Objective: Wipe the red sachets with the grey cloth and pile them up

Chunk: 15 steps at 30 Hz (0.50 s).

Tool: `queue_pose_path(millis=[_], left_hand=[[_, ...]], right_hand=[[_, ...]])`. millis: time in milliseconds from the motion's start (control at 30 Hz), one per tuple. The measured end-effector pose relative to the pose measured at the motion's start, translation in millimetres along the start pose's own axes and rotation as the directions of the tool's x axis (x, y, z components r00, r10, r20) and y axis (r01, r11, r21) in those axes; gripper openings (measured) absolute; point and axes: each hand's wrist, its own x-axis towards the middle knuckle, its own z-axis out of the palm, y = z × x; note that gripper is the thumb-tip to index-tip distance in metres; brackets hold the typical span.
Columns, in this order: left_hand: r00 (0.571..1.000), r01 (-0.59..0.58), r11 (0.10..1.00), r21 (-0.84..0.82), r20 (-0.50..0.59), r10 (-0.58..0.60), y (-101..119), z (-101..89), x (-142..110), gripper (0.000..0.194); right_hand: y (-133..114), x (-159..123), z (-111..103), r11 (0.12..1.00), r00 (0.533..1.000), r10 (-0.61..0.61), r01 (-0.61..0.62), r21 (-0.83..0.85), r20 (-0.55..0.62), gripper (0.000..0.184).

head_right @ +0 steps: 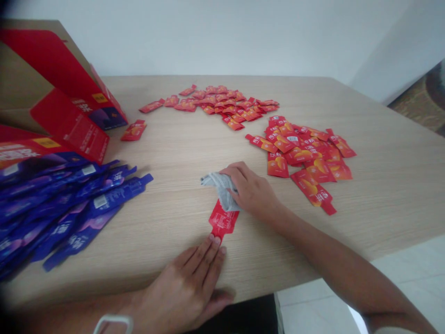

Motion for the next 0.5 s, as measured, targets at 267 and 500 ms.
queue_pose_path(millis=[267,500], left_hand=[[1.0,0.001,1.0,0.0,-0.015,-0.001,-3,-0.5,0,0.06],[0.999,-0.034,0.999,-0.015,-0.004,0.034,-16,-0.2,4,0.051]], right_hand=[[-22,-11,26,0.976,0.939,-0.219,0.207,0.071,0.265,0.033],[45,16,-6,0.987,0.994,0.105,-0.103,-0.127,0.014,0.03]])
